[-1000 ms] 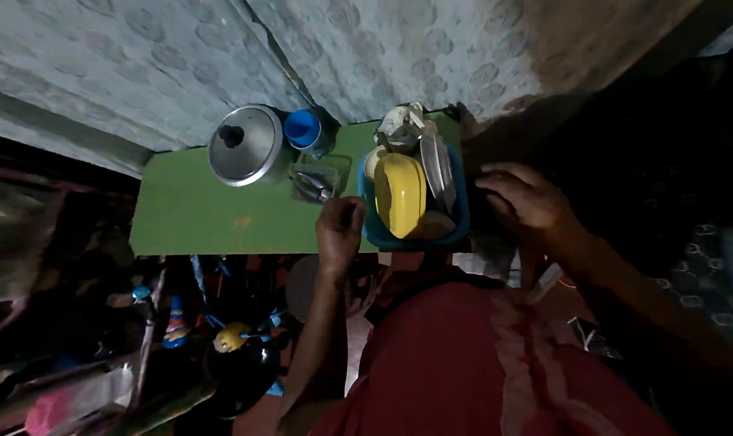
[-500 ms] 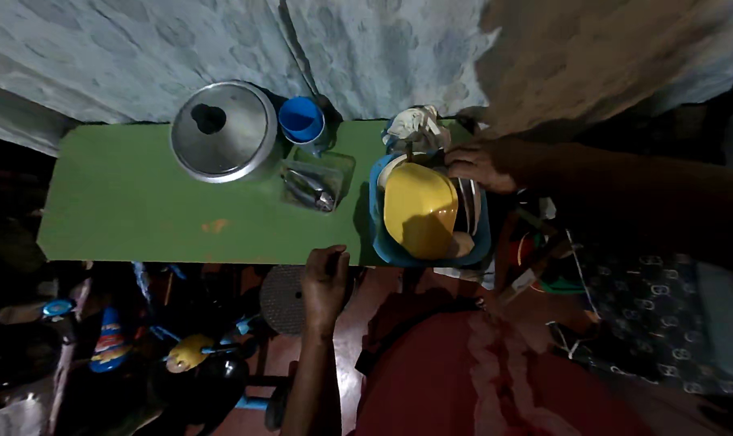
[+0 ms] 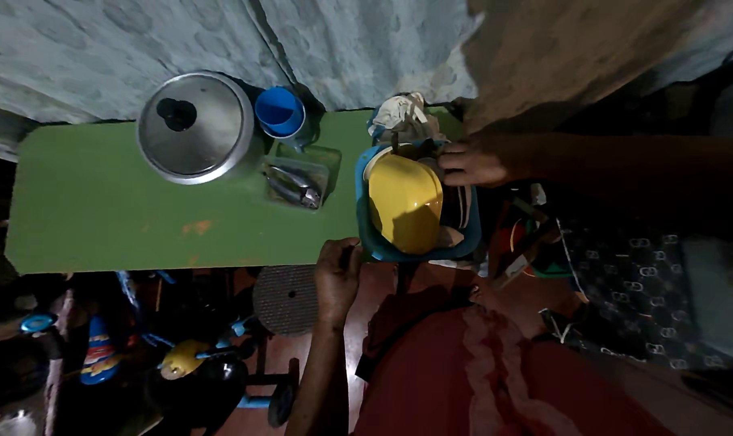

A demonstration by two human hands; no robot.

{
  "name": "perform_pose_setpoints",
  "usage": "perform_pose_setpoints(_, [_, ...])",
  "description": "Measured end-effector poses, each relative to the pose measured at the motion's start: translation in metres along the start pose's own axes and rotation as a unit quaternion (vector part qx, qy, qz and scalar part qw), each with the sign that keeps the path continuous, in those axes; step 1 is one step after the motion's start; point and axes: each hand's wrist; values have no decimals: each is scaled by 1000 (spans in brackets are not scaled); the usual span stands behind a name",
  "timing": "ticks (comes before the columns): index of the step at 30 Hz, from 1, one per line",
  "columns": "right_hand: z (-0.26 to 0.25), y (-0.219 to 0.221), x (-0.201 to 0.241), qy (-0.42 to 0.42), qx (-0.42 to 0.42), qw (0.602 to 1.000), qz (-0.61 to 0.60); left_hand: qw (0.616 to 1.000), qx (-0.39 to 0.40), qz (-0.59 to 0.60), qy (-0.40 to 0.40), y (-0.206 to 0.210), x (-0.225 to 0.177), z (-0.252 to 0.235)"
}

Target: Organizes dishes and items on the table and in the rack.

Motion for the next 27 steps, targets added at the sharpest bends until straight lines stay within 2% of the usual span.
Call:
perform_pose_setpoints(2, [3, -8, 4, 7, 21, 1000, 2, 1000, 1, -4, 11, 2, 1, -1])
perform_pose_setpoints(4, [3, -22, 12, 62, 73, 995, -25, 1000, 0, -11, 15, 3, 1, -1])
perform_pose_setpoints(6, [7, -25, 11, 73, 45, 996, -36, 1000, -2, -17, 12, 3, -1, 0])
perform_pose_setpoints(8, [5, -50, 20, 122, 127, 983, -50, 1000, 0, -18, 2, 5, -4, 0])
perform_pose_setpoints(9, [6, -58, 23, 123, 147, 981, -39, 1000, 1, -19, -2, 7, -6, 1])
perform_pose_setpoints(10, [12, -57, 21, 102, 125, 987, -20, 1000, 2, -19, -5, 9, -6, 2])
perform_pose_setpoints(12, [14, -72, 33, 130, 171, 977, -13, 1000, 7, -16, -12, 14, -9, 2])
perform_pose_setpoints(15, [19, -80, 38, 137, 198, 970, 4, 1000, 7, -19, -3, 20, -13, 1])
perform_pose_setpoints(16, [24, -80, 37, 124, 192, 973, 9, 1000, 4, -22, 4, 22, -15, 1])
perform_pose_setpoints(18, [47, -56, 23, 43, 49, 997, 42, 1000, -3, -24, 15, 24, -19, 0])
perform_pose_setpoints(19, [57, -50, 20, 22, 4, 998, 51, 999, -6, -21, 25, 25, -21, -1])
perform_pose_setpoints(21, [73, -55, 31, 32, -16, 997, 71, 998, -19, -18, 54, 25, -30, -5])
perform_pose_setpoints(23, [89, -70, 72, 141, -19, 984, 103, 996, -22, -11, 83, 25, -47, -9])
perform_pose_setpoints(24, [95, -79, 105, 237, -18, 964, 122, 994, -17, -1, 105, 28, -56, -11])
perform_pose_setpoints(27, [130, -111, 150, 409, -38, 908, 87, 983, 1, 56, 174, 47, -89, -18])
Point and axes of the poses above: each hand's wrist, its own z-axis away from the middle knuckle, its own y-axis out of the palm, x = y × z, and after that the axes turned 7 degrees about z, right-handed
